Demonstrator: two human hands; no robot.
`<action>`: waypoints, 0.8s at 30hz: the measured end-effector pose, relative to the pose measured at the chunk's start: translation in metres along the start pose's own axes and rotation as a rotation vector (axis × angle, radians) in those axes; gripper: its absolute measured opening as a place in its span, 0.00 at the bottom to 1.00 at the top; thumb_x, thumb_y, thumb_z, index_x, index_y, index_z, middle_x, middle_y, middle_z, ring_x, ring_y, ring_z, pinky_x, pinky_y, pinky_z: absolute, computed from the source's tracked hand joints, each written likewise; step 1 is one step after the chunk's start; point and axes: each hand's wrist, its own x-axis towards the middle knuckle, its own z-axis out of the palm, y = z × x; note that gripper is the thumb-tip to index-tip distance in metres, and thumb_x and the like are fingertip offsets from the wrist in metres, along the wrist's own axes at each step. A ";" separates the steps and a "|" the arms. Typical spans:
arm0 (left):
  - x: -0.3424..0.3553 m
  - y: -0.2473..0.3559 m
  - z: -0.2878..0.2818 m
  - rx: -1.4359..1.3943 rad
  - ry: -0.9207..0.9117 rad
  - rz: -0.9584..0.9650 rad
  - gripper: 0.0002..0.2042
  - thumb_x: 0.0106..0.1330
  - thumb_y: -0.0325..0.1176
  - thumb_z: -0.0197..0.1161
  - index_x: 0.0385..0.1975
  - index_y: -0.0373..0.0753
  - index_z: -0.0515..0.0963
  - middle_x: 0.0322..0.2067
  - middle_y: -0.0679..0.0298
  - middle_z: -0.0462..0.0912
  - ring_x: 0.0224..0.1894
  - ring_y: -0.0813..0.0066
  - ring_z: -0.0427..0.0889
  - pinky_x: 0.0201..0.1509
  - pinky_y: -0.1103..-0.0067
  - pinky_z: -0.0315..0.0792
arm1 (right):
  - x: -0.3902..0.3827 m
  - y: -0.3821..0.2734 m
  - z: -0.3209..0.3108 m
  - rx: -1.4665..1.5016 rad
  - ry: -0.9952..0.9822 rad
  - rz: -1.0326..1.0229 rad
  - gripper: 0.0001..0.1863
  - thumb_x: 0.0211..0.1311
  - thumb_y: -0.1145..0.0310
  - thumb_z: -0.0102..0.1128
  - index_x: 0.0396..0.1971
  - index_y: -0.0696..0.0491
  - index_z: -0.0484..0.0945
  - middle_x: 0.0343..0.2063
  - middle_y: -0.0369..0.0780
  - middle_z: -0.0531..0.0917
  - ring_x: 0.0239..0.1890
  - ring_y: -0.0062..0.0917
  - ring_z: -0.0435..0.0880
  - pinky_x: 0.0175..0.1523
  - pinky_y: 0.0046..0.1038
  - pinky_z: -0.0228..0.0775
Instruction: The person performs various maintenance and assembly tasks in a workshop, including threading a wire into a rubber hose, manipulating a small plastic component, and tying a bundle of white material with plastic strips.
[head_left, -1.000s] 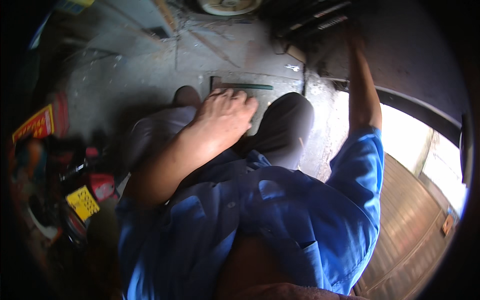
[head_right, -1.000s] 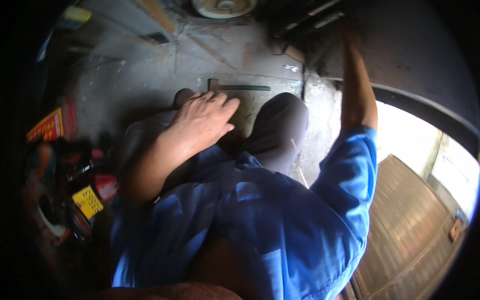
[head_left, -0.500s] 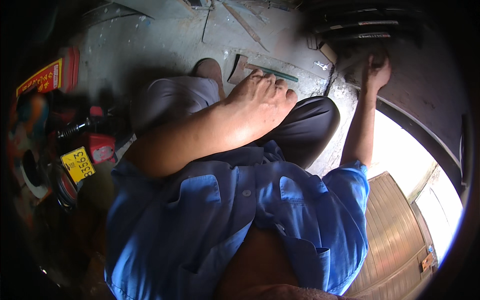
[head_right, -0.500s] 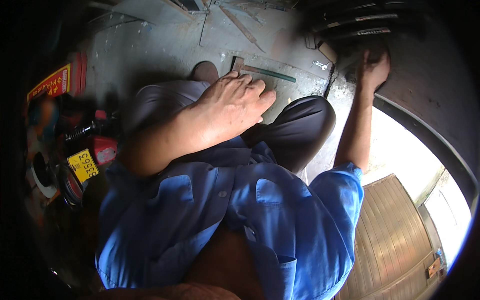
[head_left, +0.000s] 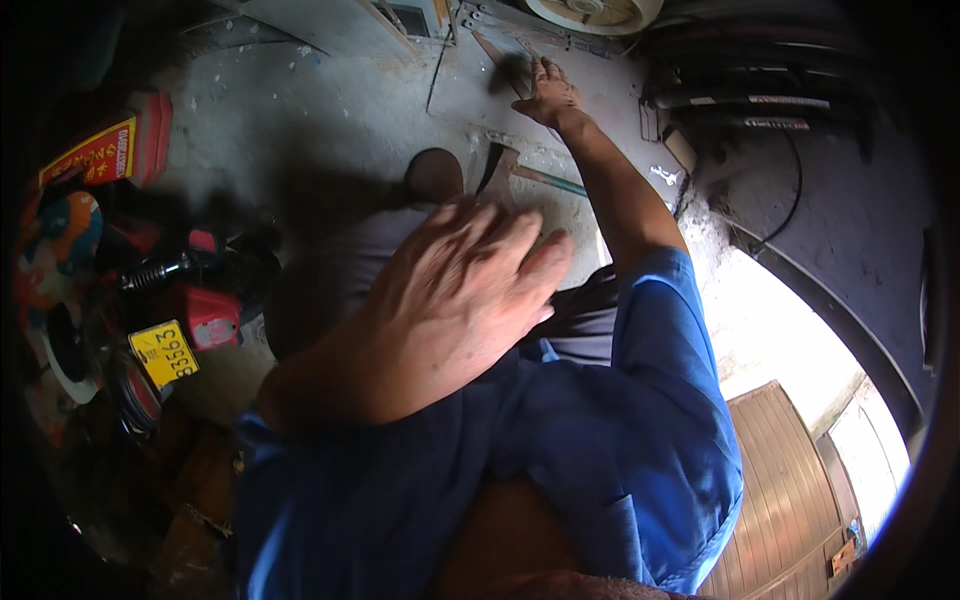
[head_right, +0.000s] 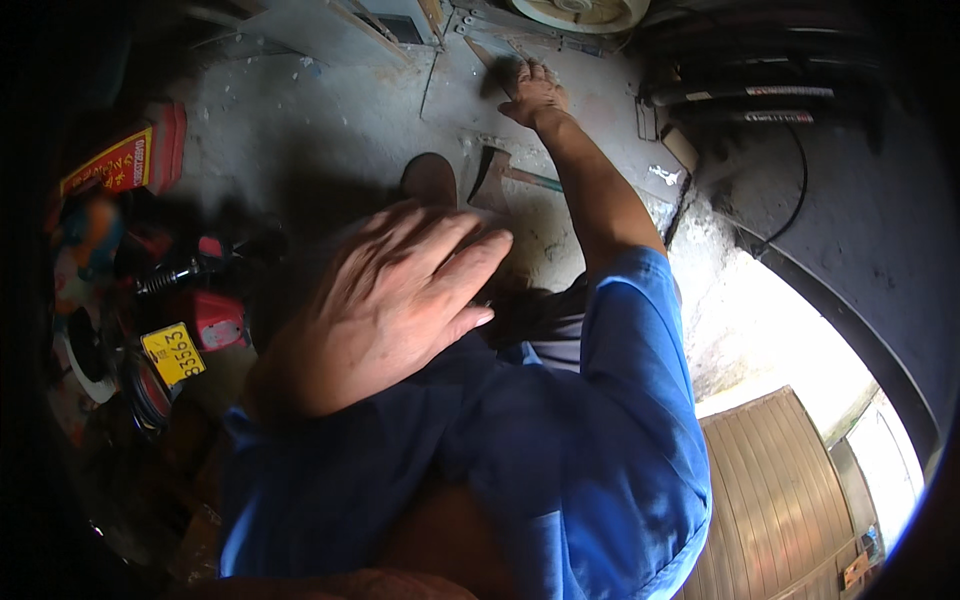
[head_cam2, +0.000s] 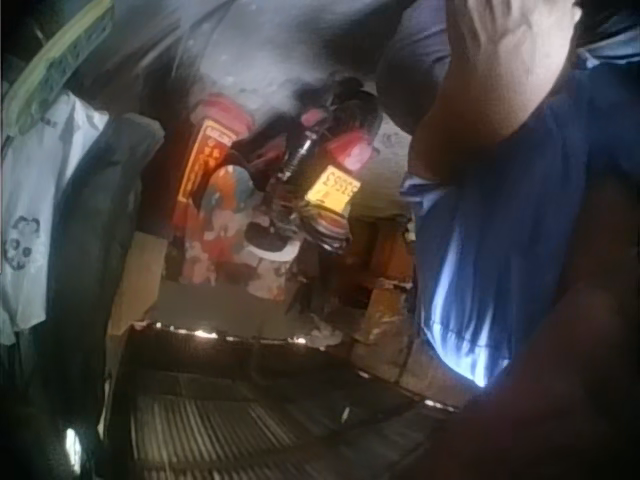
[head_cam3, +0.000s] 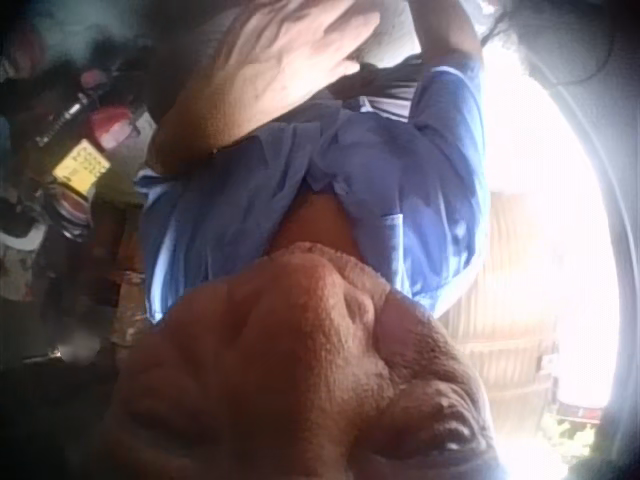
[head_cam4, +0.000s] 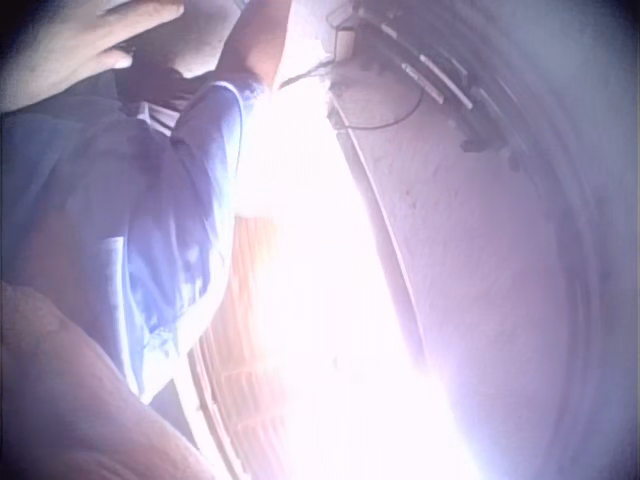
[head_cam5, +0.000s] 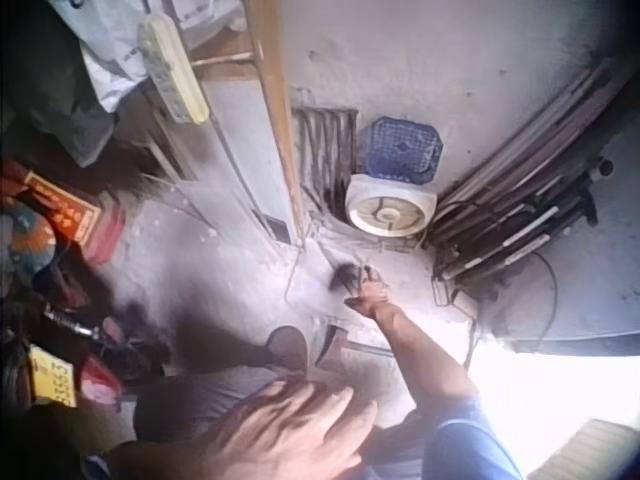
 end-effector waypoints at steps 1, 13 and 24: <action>-0.004 -0.006 -0.001 0.018 -0.004 -0.026 0.26 0.55 0.37 0.73 0.54 0.39 0.75 0.50 0.59 0.76 0.54 0.60 0.76 0.62 0.66 0.70 | 0.008 -0.010 -0.005 -0.019 -0.002 0.008 0.57 0.54 0.43 0.68 0.76 0.50 0.45 0.77 0.42 0.47 0.78 0.38 0.47 0.77 0.41 0.50; -0.022 -0.042 0.003 0.043 0.003 -0.049 0.26 0.60 0.40 0.67 0.56 0.33 0.75 0.48 0.50 0.78 0.50 0.57 0.78 0.62 0.61 0.69 | 0.117 -0.016 -0.011 -0.118 0.128 -0.013 0.44 0.68 0.44 0.46 0.76 0.52 0.46 0.77 0.45 0.46 0.79 0.39 0.43 0.78 0.42 0.42; -0.013 -0.047 -0.010 -0.008 -0.064 -0.091 0.25 0.65 0.41 0.62 0.59 0.34 0.74 0.50 0.48 0.78 0.55 0.54 0.78 0.64 0.59 0.69 | 0.108 -0.037 -0.029 -0.248 0.129 -0.028 0.54 0.57 0.35 0.57 0.75 0.55 0.51 0.74 0.46 0.56 0.75 0.39 0.55 0.73 0.47 0.49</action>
